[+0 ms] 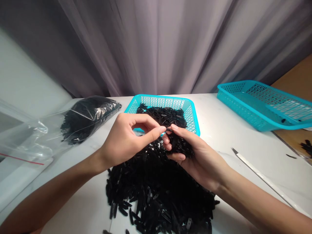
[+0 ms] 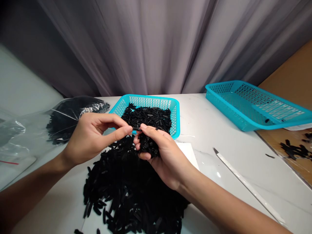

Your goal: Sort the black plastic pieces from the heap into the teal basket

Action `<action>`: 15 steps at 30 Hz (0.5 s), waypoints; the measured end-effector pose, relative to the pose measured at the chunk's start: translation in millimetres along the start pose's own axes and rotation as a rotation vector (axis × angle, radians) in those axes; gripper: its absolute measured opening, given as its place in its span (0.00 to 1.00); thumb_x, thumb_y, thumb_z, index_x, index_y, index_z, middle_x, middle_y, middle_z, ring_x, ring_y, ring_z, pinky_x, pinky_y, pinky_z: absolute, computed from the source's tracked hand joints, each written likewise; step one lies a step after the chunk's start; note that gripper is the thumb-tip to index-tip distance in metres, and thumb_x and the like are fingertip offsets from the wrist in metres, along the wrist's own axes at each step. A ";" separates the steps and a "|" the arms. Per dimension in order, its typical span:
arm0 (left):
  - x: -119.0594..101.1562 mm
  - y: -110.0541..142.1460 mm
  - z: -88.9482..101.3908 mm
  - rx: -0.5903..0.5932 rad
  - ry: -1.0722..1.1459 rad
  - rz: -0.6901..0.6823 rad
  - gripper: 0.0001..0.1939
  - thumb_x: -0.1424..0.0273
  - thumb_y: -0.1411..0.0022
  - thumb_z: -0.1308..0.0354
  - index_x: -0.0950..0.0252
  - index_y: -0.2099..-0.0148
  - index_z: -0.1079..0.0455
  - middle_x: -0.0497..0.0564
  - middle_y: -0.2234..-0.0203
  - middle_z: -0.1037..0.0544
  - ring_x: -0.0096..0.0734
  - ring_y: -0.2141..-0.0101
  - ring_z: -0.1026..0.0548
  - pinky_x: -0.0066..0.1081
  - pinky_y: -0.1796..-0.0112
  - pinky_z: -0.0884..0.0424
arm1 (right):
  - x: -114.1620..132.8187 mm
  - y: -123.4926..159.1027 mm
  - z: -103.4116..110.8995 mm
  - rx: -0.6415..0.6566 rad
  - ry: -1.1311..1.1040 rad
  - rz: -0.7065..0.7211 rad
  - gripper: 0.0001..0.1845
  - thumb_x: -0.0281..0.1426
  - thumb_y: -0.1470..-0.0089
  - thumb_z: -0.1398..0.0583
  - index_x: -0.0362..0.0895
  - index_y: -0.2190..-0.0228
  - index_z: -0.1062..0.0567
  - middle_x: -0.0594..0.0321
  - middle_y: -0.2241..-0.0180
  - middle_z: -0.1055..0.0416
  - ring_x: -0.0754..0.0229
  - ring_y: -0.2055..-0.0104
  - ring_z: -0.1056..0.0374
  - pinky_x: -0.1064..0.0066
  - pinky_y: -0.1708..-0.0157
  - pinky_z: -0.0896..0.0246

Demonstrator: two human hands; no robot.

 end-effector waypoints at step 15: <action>-2.2 3.6 -8.5 0.122 0.198 0.079 0.08 0.69 0.35 0.37 0.64 0.67 0.20 0.47 0.71 0.17 0.27 0.68 0.19 0.22 0.64 0.24 | 2.2 4.3 -6.8 0.020 -0.062 0.007 0.11 0.36 0.43 0.33 0.41 0.71 0.21 0.63 0.73 0.32 0.68 0.72 0.40 0.82 0.82 0.51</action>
Point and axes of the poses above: each hand's wrist, its own y-axis away from the middle knuckle, its own z-axis out of the back of the hand, x = y × z, the point moved 7 cm from there along -y, towards the middle knuckle
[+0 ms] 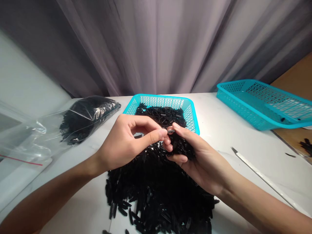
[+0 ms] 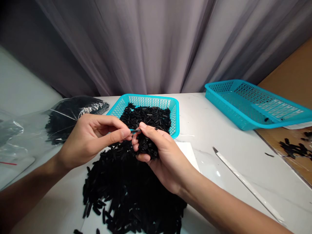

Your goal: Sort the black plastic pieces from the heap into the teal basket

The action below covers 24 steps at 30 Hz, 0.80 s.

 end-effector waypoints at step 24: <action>8.0 -1.4 -5.8 0.115 0.211 0.094 0.10 0.69 0.33 0.38 0.65 0.67 0.22 0.50 0.72 0.17 0.27 0.69 0.20 0.24 0.67 0.25 | -2.5 4.8 -5.9 0.045 0.013 -0.031 0.13 0.39 0.43 0.33 0.40 0.71 0.20 0.62 0.72 0.33 0.67 0.71 0.41 0.81 0.82 0.51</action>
Point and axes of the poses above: each hand's wrist, its own y-axis away from the middle knuckle, its own z-axis out of the back of the hand, x = y × z, the point moved 7 cm from there along -y, towards the middle knuckle
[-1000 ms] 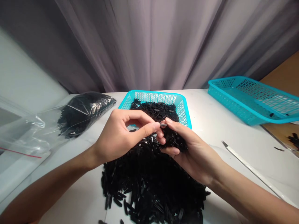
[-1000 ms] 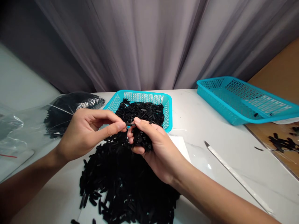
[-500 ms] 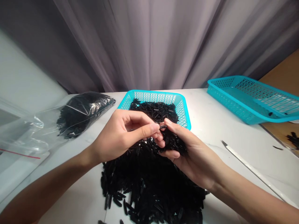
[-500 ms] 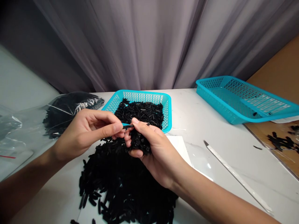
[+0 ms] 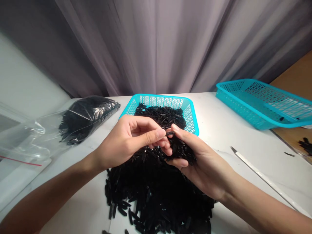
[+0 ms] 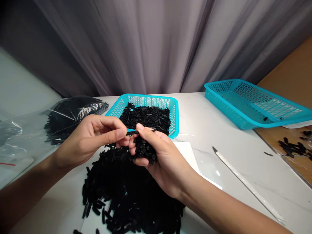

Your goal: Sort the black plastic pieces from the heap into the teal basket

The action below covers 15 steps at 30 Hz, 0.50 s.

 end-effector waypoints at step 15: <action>-52.2 -83.3 -43.7 -0.234 -0.283 -0.285 0.11 0.65 0.39 0.36 0.65 0.71 0.23 0.48 0.77 0.20 0.27 0.74 0.25 0.25 0.71 0.28 | -36.0 -32.8 17.6 0.027 -0.181 -0.092 0.16 0.37 0.52 0.29 0.38 0.73 0.25 0.60 0.75 0.29 0.68 0.73 0.36 0.82 0.82 0.52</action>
Point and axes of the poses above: each hand's wrist, its own y-axis away from the middle knuckle, its own z-axis out of the back of the hand, x = y × z, the point moved 7 cm from there along -y, towards the middle knuckle
